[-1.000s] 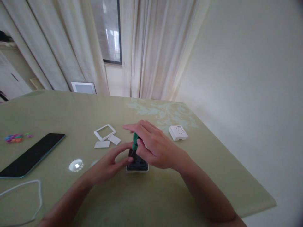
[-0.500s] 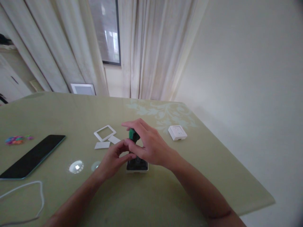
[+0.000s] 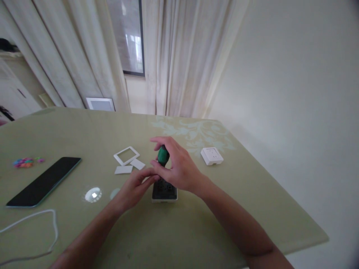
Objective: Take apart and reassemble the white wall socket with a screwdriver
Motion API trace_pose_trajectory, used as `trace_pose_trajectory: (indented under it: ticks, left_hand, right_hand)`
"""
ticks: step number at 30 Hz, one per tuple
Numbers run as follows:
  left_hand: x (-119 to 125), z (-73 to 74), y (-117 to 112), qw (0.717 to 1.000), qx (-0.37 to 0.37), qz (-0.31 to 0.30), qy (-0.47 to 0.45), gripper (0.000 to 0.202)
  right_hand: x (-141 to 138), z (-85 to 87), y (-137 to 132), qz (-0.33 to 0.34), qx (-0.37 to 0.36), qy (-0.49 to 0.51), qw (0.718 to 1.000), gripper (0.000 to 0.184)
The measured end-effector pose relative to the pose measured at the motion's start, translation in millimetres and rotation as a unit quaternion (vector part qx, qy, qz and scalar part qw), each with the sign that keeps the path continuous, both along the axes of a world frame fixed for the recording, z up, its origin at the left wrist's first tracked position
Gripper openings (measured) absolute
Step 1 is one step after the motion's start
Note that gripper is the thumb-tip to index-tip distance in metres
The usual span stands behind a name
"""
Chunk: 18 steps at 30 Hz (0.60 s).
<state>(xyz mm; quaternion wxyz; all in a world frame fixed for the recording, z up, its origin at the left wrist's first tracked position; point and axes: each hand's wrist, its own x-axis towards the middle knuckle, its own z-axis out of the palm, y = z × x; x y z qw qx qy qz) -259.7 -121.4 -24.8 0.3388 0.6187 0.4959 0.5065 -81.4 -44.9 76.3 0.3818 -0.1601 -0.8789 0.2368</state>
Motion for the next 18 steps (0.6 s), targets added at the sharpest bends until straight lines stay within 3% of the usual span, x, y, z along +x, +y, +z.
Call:
trace_pose_trajectory:
  ticks: [4,7,11,16,18]
  left_hand:
    - [5.1,-5.1,2.7,0.998,0.002,0.044,-0.048,0.025]
    - [6.8,-9.8,3.0,0.997,0.020,0.019,-0.075,0.035]
    - [5.2,-12.7,-0.1,1.000,0.017,-0.008,-0.011,0.025]
    - [12.7,-14.1,1.6,0.995,0.004,0.095,-0.020,0.024]
    - [13.6,-12.9,1.6,0.995,0.015,0.096,-0.034,0.025]
  right_hand:
    - [-1.2,-1.3,-0.2,-0.004,-0.016,0.012,1.000,0.053]
    - [-2.6,-4.5,0.8,-0.003,-0.011,0.013,1.000,0.052]
    - [-3.5,-5.7,0.8,0.001,-0.008,0.012,1.000,0.052]
    - [-2.8,-1.9,-1.1,0.003,-0.029,0.019,0.999,0.053]
    - [-2.5,-1.8,-0.4,-0.004,-0.027,0.023,0.999,0.052]
